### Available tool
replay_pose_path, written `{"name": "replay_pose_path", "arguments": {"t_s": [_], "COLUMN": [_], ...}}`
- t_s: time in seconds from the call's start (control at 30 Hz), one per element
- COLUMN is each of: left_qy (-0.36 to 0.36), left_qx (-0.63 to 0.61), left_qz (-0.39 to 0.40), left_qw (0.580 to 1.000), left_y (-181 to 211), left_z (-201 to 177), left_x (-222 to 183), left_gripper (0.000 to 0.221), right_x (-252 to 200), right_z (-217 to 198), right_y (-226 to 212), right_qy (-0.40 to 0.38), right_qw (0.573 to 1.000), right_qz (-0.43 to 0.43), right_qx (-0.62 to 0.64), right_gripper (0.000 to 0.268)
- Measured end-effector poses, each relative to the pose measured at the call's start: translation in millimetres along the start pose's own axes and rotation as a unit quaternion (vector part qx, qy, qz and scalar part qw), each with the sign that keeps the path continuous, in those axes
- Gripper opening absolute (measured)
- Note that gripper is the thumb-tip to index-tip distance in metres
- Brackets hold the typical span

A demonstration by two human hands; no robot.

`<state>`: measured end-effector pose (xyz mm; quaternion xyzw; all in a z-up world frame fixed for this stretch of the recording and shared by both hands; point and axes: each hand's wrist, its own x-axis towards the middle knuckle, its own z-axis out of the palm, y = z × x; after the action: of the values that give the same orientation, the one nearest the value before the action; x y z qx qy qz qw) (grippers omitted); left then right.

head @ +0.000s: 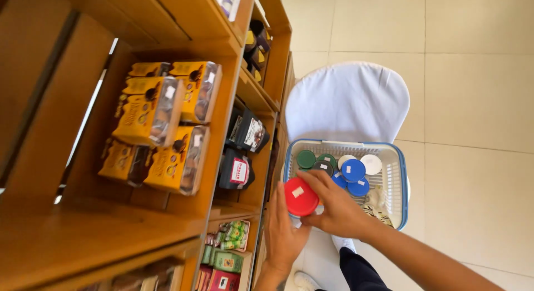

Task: Remove jars from a wooden display shelf into a shopping basket, wipe the shelf clean with a cloth, and then wipe individual jars.

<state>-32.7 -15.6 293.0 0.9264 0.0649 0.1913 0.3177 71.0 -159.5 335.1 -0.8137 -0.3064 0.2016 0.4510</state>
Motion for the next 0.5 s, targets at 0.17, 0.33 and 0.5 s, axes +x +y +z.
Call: {"name": "replay_pose_path", "arguments": {"t_s": [0.17,0.33,0.5], "left_qy": [-0.069,-0.139,-0.139], "left_qx": [-0.030,0.004,-0.012], "left_qz": [-0.035,-0.106,-0.153], "left_qw": [0.997,0.985,0.978], "left_y": [-69,-122,-151], "left_z": [75,133,162], "left_x": [-22,-42,-46], "left_gripper": [0.100,0.101,0.105], "right_x": [5,12,22], "right_z": [72,118,149], "right_y": [101,155,194], "right_qy": [0.071,0.094,0.083], "right_qw": [0.997,0.995,0.996], "right_qz": [-0.016,0.011,0.042], "right_qx": [-0.021,-0.043,-0.014], "right_gripper": [0.102,0.097,0.093]}}
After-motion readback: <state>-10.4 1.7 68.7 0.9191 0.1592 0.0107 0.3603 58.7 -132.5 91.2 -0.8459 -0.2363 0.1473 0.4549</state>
